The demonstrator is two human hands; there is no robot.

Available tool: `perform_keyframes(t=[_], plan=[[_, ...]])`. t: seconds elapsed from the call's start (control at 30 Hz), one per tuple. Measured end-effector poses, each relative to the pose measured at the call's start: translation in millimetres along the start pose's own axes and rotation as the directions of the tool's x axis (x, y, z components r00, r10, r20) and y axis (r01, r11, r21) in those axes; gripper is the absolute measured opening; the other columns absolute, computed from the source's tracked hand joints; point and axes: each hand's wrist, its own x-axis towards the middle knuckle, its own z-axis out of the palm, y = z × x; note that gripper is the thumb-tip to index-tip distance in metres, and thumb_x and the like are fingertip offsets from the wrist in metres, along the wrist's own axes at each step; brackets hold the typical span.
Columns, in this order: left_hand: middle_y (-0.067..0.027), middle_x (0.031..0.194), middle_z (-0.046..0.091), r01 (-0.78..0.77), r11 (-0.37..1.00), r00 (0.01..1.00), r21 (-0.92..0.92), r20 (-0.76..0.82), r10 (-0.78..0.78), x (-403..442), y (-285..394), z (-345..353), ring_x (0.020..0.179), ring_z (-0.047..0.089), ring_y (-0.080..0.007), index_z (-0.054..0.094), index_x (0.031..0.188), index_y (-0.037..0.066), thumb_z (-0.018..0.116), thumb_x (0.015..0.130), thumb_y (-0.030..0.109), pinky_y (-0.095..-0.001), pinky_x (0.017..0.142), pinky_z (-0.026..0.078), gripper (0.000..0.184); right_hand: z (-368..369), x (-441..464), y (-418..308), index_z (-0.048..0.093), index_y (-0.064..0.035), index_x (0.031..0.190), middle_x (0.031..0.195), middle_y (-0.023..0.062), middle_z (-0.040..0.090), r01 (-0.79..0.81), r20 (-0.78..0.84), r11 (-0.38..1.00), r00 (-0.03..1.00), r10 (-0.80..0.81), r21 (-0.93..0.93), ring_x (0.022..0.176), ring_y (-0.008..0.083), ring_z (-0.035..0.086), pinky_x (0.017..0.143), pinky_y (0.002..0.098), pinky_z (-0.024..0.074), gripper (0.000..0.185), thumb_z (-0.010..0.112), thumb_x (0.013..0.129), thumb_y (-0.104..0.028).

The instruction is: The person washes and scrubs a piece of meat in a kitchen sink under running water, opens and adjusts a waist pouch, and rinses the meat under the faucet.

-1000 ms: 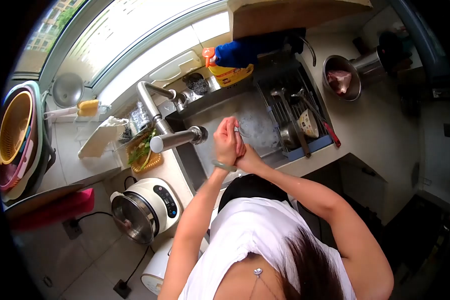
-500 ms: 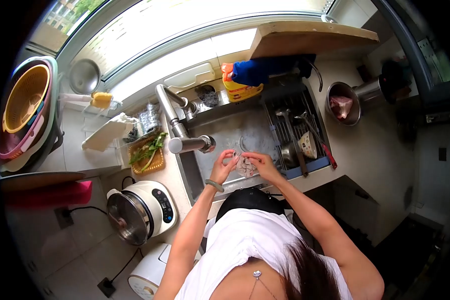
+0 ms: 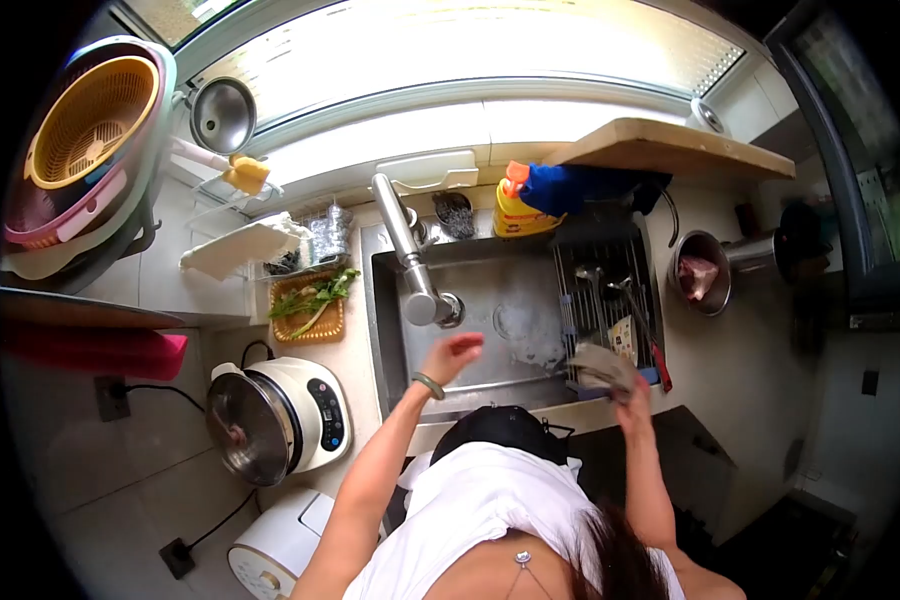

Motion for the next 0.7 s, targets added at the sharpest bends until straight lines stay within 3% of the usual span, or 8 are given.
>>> perform_keyframes(t=[0.1, 0.13, 0.17, 0.2, 0.3, 0.37, 0.47, 0.7], plan=[[-0.0002, 0.074, 0.06, 0.098, 0.897, 0.864, 0.43, -0.484, 0.138, 28.3, -3.9, -55.4, 0.068, 0.054, -0.009, 0.063, 0.084, 0.0, 0.061, 0.079, 0.01, -0.0257, 0.061, 0.045, 0.011, -94.3, 23.0, -14.5, 0.051, -0.0029, 0.116, 0.107, 0.0081, 0.058, 0.247, -0.238, 0.943, 0.952, -0.192, 0.225, 0.094, 0.0194, 0.057, 0.083, 0.0304, 0.0457, 0.029, 0.045, 0.087, -0.007], [0.0004, 0.071, 0.059, -0.145, 0.989, 0.853, 0.04, -0.501, 0.145, 43.0, -3.7, -69.6, 0.063, 0.052, -0.0085, 0.063, 0.081, 0.001, 0.058, 0.082, 0.015, -0.0241, 0.059, 0.044, 0.014, -109.7, 24.3, -22.4, 0.05, -0.0019, 0.116, 0.108, 0.0091, 0.057, 0.335, -0.305, 0.9, 0.919, -0.248, 0.278, 0.097, 0.0213, 0.055, 0.084, 0.0328, 0.0459, 0.029, 0.045, 0.088, -0.008], [0.0005, 0.069, 0.059, -0.086, 0.949, 0.88, -0.304, -0.47, -0.071, 57.9, -1.2, -93.9, 0.063, 0.053, -0.0076, 0.064, 0.083, 0.004, 0.056, 0.086, 0.022, -0.0228, 0.059, 0.044, 0.02, -122.3, 24.7, -28.8, 0.05, -0.001, 0.116, 0.109, 0.01, 0.057, 0.423, -0.374, 0.846, 0.879, -0.296, 0.325, 0.099, 0.0233, 0.054, 0.085, 0.0352, 0.046, 0.029, 0.044, 0.089, -0.009], [0.0004, 0.069, 0.059, -0.132, 0.927, 0.844, -0.351, -0.53, -0.08, 64.7, 27.5, -98.1, 0.063, 0.054, -0.0074, 0.063, 0.087, 0.004, 0.053, 0.088, 0.031, -0.0209, 0.057, 0.044, 0.028, -143.1, 31.3, -27.1, 0.05, 0.0005, 0.115, 0.11, 0.0116, 0.056, 0.451, -0.377, 0.86, 0.859, -0.346, 0.237, 0.102, 0.0255, 0.052, 0.085, 0.039, 0.0454, 0.029, 0.044, 0.089, -0.012], [-0.0084, 0.08, 0.061, -0.004, 0.936, 0.878, -0.352, -0.449, -0.165, 92.9, 60.7, -141.0, 0.063, 0.056, -0.0121, 0.057, 0.104, 0.002, 0.039, 0.089, 0.049, -0.0256, 0.056, 0.048, 0.052, -172.7, 37.7, -17.8, 0.046, 0.0044, 0.116, 0.107, 0.0148, 0.055, 0.321, -0.435, 0.936, 0.87, -0.231, 0.144, 0.097, 0.0269, 0.054, 0.083, 0.0453, 0.0454, 0.034, 0.047, 0.089, -0.017], [-0.0015, 0.06, 0.053, -0.054, 0.869, 0.814, -0.492, -0.526, -0.247, 121.4, 89.1, -147.4, 0.042, 0.04, -0.0048, 0.056, 0.086, -0.001, 0.038, 0.079, 0.069, -0.0167, 0.036, 0.029, 0.072, -222.6, 69.2, 3.8, 0.038, -0.0114, 0.127, 0.082, 0.0103, 0.058, -0.067, -0.415, 0.96, 0.892, 0.18, 0.273, 0.074, 0.0212, 0.058, 0.085, 0.0491, 0.0444, 0.047, 0.045, 0.081, -0.005], [0.0043, 0.052, 0.038, 0.214, 0.835, 0.828, -0.506, -0.36, -0.43, 134.9, 104.8, -177.4, 0.036, 0.026, -0.004, 0.05, 0.08, 0.0, 0.033, 0.064, 0.085, -0.0185, 0.031, 0.018, 0.088, -163.3, 59.8, 7.2, 0.041, -0.0121, 0.125, 0.08, 0.0097, 0.057, 0.066, -0.487, 0.943, 0.867, 0.108, 0.326, 0.071, 0.0207, 0.057, 0.073, 0.0344, 0.0503, 0.051, 0.047, 0.076, 0.0], [0.0042, 0.051, 0.039, 0.263, 0.872, 0.92, -0.414, -0.164, -0.355, 159.7, 154.8, -200.7, 0.04, 0.029, -0.006, 0.052, 0.069, 0.008, 0.046, 0.078, 0.061, -0.0196, 0.034, 0.021, 0.054, -85.7, 63.3, 6.6, 0.043, -0.0102, 0.124, 0.106, 0.0091, 0.053, 0.021, -0.352, 0.988, 0.935, 0.034, 0.152, 0.094, 0.021, 0.053, 0.085, 0.035, 0.0426, 0.044, 0.051, 0.08, -0.008]])
